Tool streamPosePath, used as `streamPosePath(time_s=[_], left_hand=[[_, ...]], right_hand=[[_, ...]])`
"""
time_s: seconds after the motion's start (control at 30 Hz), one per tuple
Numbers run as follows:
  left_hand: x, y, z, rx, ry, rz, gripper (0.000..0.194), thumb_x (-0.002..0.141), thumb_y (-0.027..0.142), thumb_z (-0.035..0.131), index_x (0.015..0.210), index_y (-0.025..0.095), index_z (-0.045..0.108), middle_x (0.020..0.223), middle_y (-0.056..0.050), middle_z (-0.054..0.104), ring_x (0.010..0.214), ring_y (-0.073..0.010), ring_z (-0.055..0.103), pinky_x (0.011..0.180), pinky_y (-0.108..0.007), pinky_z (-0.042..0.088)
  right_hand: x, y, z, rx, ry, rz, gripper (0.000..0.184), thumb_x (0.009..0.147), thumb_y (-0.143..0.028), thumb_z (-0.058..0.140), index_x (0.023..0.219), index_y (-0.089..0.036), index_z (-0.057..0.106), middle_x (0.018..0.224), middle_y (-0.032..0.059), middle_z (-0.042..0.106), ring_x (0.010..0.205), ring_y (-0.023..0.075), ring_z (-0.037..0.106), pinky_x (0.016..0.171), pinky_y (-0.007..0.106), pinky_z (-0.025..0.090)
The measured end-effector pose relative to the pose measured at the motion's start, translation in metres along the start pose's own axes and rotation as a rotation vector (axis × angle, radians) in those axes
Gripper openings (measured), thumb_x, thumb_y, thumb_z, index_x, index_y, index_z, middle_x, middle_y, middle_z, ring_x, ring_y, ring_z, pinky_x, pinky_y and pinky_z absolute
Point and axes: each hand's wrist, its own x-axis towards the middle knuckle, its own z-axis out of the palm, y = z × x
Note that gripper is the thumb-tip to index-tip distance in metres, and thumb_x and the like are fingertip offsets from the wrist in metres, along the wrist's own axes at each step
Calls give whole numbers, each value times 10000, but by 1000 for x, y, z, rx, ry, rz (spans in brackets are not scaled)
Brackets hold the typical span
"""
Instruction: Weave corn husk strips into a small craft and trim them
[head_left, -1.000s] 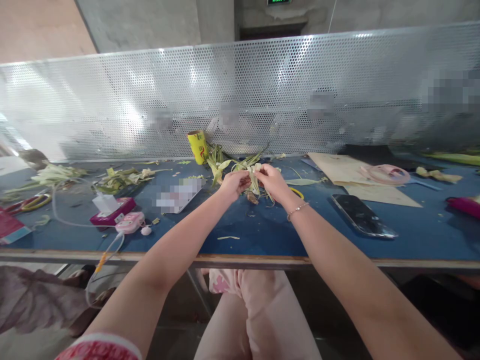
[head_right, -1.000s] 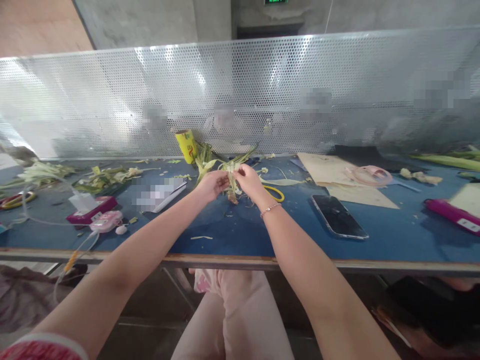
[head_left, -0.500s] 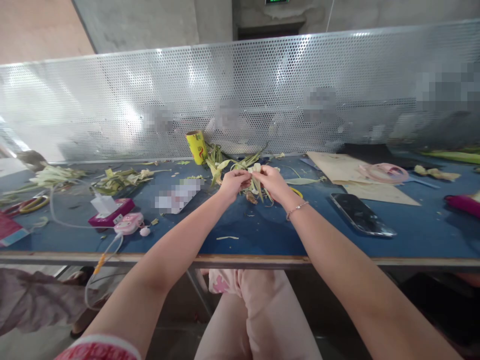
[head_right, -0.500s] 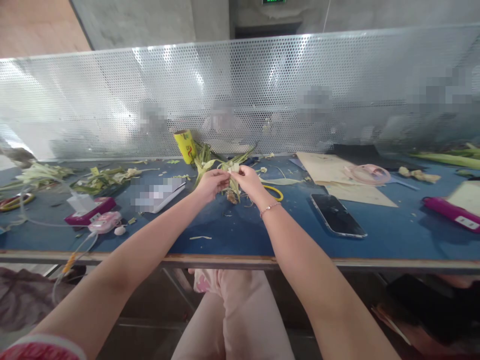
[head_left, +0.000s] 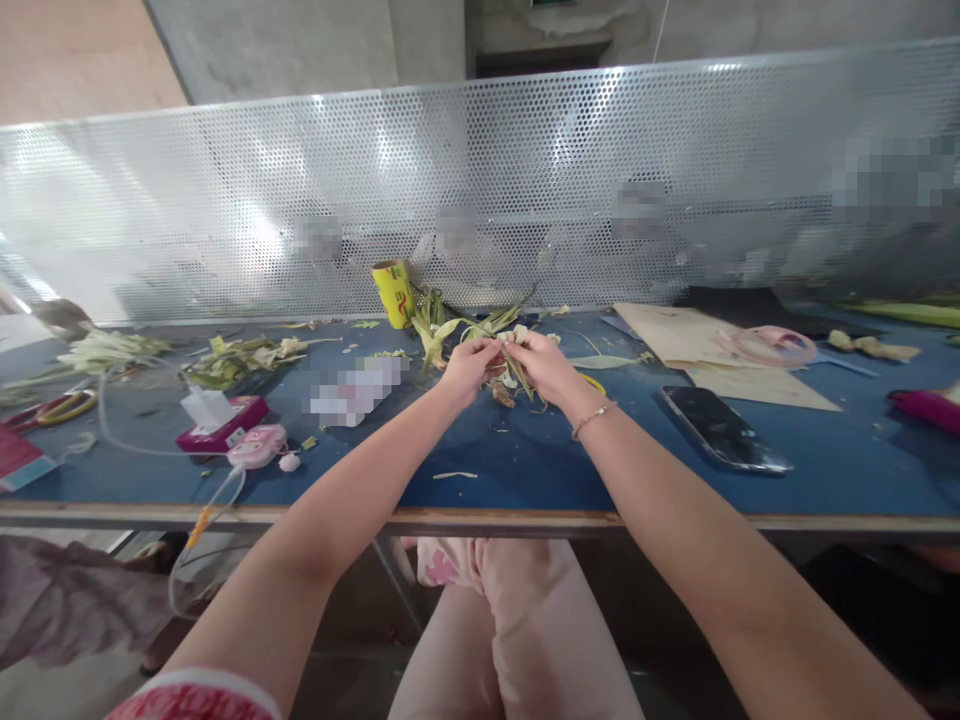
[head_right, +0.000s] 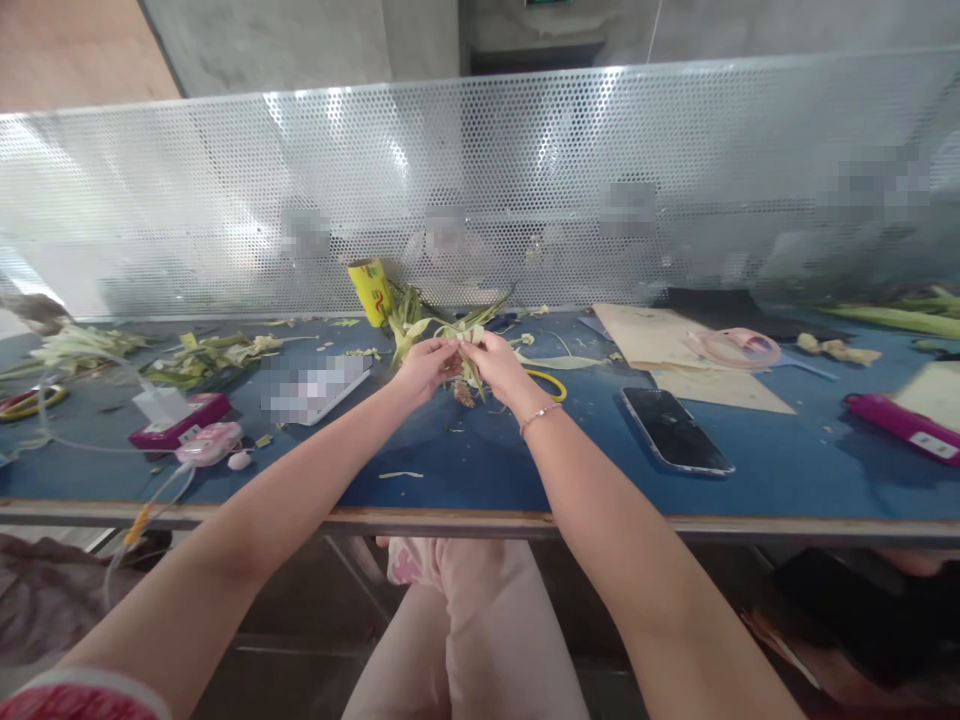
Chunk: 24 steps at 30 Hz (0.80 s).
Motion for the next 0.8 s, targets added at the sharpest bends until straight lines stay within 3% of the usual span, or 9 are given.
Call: streamPosePath(time_s=[0.37,0.8], left_hand=[[-5,2,6,-131,-1,32,179,821,173,576,655,129,530,568,28,508,528,-57,489,624,-220,454],[4,7,-1,-133,71,-69,138,821,166,566,691,121,555,551,-6,565,498,-65,533,538,-188,457]], right_hand=[[-6,-13,8,222,-7,82,307,651,-448,707,794,-221,557,762,-3,614,710,142,574,647,284,464],[-10,-21,5,195,-94,42,287,624,-417,742,777,-216,604,709,-34,545,608,77,459,515,210,354]])
